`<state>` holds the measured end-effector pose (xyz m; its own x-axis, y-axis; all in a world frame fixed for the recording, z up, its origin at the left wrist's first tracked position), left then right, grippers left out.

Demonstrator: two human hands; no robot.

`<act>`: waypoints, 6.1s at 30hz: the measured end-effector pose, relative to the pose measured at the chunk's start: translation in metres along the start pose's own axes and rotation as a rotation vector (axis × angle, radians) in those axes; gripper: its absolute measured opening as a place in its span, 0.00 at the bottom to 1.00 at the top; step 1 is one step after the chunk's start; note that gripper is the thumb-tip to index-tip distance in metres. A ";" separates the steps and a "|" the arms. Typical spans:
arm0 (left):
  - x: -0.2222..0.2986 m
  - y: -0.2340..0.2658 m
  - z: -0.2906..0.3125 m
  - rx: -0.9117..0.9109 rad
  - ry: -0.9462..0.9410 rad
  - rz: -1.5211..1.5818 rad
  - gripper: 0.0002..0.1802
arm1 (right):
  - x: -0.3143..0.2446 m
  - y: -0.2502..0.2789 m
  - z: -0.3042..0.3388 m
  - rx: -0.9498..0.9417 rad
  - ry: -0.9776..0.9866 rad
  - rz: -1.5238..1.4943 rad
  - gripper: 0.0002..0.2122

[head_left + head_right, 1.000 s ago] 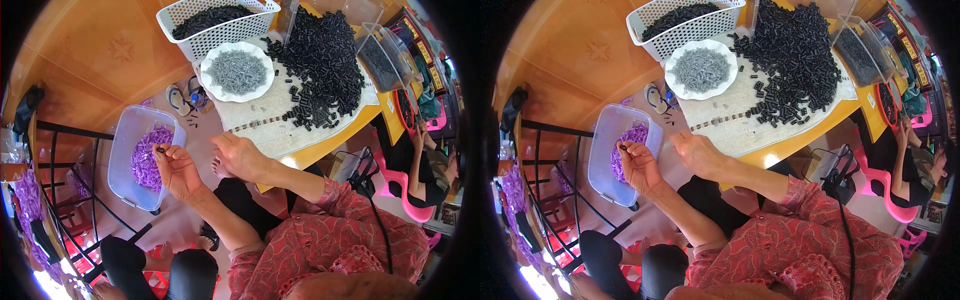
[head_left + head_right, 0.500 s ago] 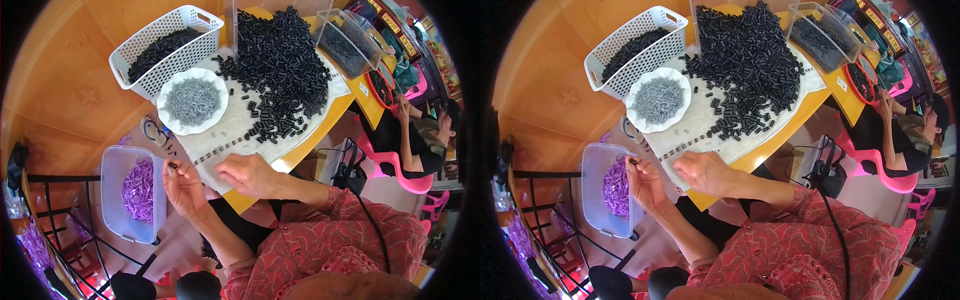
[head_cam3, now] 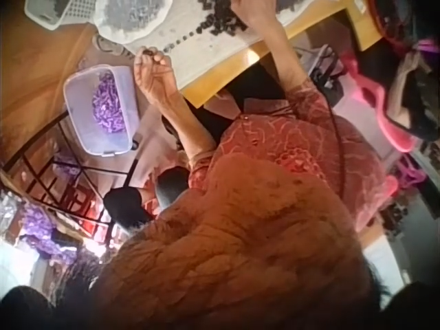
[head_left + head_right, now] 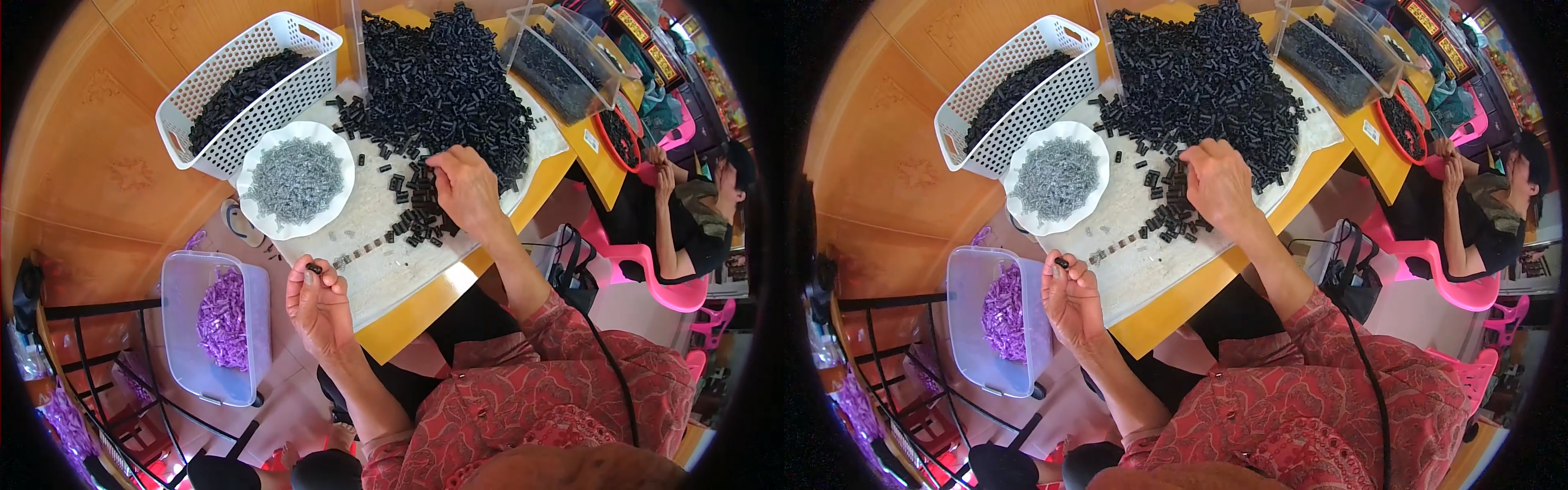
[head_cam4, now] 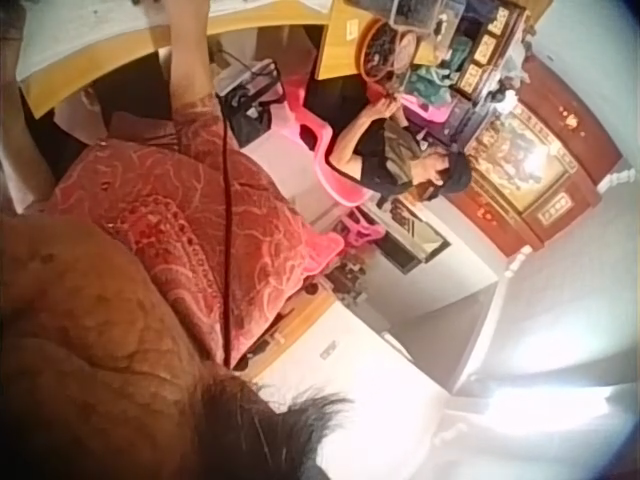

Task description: The person assembles small plastic fasteners by hand, inserting metal pins into black plastic housings.

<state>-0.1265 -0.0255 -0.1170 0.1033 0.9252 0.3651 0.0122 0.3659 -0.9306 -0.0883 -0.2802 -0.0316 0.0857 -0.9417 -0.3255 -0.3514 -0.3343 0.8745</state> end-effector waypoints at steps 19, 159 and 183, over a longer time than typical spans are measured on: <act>-0.006 -0.001 0.000 0.021 0.016 -0.066 0.12 | 0.020 -0.012 -0.022 0.000 -0.021 0.077 0.10; -0.010 -0.011 0.008 -0.039 -0.097 -0.011 0.13 | -0.144 -0.012 0.045 -0.078 0.332 -0.830 0.05; -0.011 -0.025 0.006 -0.133 -0.082 -0.070 0.18 | -0.148 0.001 0.026 -0.202 0.489 -0.760 0.18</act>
<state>-0.1338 -0.0438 -0.0976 0.0164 0.9050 0.4250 0.1486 0.4182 -0.8961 -0.1255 -0.1401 0.0085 0.6268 -0.3627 -0.6896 0.1262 -0.8261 0.5492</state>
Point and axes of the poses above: each hand's wrist, its own z-axis away from the middle knuckle, its own y-axis out of the back of the hand, x = y × z, the point moved 9 cm from there along -z, towards the middle knuckle, and after that the axes turned 6 degrees about -x, right-handed, at the moved point
